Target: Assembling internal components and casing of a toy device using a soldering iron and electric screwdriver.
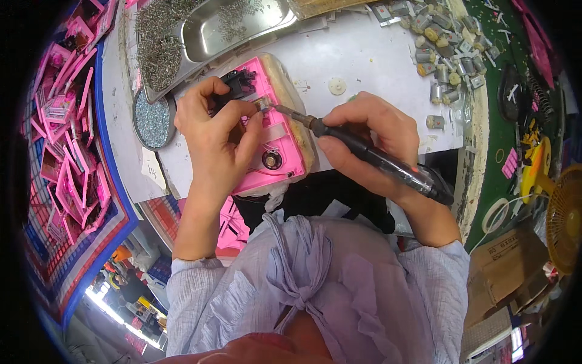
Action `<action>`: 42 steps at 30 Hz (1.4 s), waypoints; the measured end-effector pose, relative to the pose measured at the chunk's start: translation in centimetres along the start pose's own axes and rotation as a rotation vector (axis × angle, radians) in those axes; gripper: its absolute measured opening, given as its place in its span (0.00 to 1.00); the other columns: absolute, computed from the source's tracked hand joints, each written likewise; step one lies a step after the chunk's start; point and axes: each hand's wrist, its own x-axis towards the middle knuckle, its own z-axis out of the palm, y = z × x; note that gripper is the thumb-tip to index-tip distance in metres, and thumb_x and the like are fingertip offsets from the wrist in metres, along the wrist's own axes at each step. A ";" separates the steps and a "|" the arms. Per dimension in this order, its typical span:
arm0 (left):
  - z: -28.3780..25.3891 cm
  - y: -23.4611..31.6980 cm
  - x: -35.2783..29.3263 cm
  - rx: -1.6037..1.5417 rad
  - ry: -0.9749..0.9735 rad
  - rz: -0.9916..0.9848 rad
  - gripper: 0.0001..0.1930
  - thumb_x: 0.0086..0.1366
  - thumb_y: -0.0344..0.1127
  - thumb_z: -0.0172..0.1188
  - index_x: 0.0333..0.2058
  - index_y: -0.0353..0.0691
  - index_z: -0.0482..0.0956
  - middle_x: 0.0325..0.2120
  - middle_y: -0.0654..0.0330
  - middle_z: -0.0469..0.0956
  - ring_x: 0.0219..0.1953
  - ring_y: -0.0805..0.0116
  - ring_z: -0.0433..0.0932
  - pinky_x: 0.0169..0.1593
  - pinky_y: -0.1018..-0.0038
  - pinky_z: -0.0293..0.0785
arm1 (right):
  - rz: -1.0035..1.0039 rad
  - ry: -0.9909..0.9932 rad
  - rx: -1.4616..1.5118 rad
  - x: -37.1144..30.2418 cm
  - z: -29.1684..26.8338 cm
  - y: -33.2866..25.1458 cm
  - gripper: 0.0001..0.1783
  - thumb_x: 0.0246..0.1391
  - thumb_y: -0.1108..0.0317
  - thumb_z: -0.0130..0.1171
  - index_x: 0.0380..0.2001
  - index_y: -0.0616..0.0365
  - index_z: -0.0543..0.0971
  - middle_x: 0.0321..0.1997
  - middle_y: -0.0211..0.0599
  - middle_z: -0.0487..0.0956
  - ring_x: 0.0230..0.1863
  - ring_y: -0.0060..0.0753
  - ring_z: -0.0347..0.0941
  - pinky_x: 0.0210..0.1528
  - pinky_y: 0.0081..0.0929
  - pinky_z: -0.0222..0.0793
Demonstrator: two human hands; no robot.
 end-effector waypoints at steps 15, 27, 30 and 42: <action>-0.2 0.3 0.2 0.025 -0.015 -0.009 0.07 0.48 0.35 0.70 0.28 0.47 0.84 0.44 0.57 0.73 0.46 0.55 0.69 0.53 0.57 0.57 | 0.005 -0.027 -0.037 0.2 0.5 0.1 0.14 0.50 0.75 0.70 0.40 0.61 0.79 0.30 0.34 0.77 0.26 0.20 0.71 0.27 0.18 0.66; -0.2 0.4 0.3 0.093 -0.023 0.023 0.08 0.48 0.37 0.69 0.30 0.47 0.84 0.44 0.58 0.72 0.45 0.58 0.69 0.52 0.62 0.58 | -0.322 0.031 -0.283 -0.5 1.0 0.8 0.19 0.41 0.74 0.74 0.38 0.56 0.79 0.21 0.32 0.71 0.20 0.35 0.66 0.21 0.30 0.60; -0.2 0.4 0.3 0.102 -0.028 0.021 0.08 0.48 0.36 0.69 0.30 0.47 0.85 0.44 0.58 0.72 0.44 0.59 0.69 0.52 0.62 0.58 | -0.312 0.026 -0.269 -0.4 0.7 0.6 0.19 0.41 0.75 0.73 0.38 0.57 0.79 0.21 0.32 0.71 0.20 0.35 0.66 0.22 0.30 0.60; -0.5 0.7 0.4 0.144 -0.044 0.027 0.09 0.48 0.37 0.70 0.30 0.47 0.85 0.44 0.58 0.72 0.45 0.60 0.71 0.53 0.61 0.56 | -0.313 0.039 -0.277 -0.5 0.1 0.3 0.20 0.40 0.76 0.73 0.39 0.58 0.79 0.22 0.34 0.73 0.20 0.35 0.68 0.23 0.29 0.61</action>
